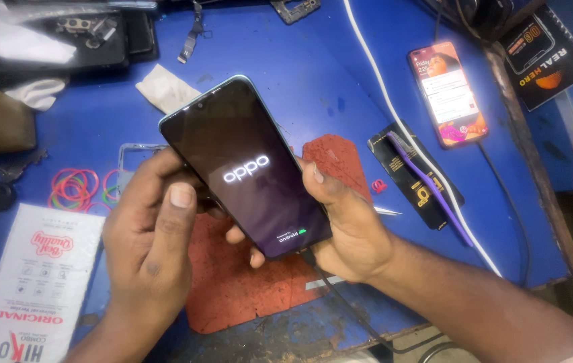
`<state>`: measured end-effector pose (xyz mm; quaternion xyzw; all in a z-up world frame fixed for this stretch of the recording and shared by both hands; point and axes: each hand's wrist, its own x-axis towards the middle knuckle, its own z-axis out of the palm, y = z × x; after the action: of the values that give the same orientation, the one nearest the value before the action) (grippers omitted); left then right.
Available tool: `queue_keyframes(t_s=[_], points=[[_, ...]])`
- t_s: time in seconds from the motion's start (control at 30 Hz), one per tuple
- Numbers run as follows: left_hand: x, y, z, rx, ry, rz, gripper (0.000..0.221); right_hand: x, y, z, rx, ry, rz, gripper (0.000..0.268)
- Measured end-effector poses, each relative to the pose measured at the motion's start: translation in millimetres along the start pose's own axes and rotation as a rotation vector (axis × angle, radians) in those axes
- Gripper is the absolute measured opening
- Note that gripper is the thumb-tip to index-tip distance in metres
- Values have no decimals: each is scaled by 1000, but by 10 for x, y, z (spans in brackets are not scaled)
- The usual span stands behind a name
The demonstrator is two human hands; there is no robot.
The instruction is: The person uses a metal tool to pry open the back cover of a smartphone, removes the battery, and then reassembles the device. After reassembly, the person powers on the phone to verify it is functioning.
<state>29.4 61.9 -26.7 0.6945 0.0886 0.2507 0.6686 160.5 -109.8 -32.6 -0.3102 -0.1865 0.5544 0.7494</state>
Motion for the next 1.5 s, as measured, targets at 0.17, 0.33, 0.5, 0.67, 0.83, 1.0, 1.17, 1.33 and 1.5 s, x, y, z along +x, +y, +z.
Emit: queue_keyframes(t_s=[0.17,0.33,0.5,0.67,0.83,1.0,1.17,1.33,1.5], points=[[1,4,1,-3,5,0,40,9,17,-22,24,31,13,74],[14,-16,5,-26,18,18,37,41,15,-21,26,29,39,74],[24,-20,-6,-52,17,-66,40,35,19,-28,58,62,32,71],[39,16,0,-114,-5,-49,37,34,33,-40,13,82,35,73],[57,65,-1,-61,6,-88,37,34,25,-6,-23,91,22,75],[52,71,-11,-98,-8,-61,35,24,38,-24,-22,113,24,77],[46,72,-13,-60,-7,-59,34,28,46,-48,-24,96,19,76],[52,72,-19,-32,-4,-47,34,26,46,-47,-13,82,24,76],[51,62,-15,-78,16,-72,36,2,44,-31,-8,117,38,73]])
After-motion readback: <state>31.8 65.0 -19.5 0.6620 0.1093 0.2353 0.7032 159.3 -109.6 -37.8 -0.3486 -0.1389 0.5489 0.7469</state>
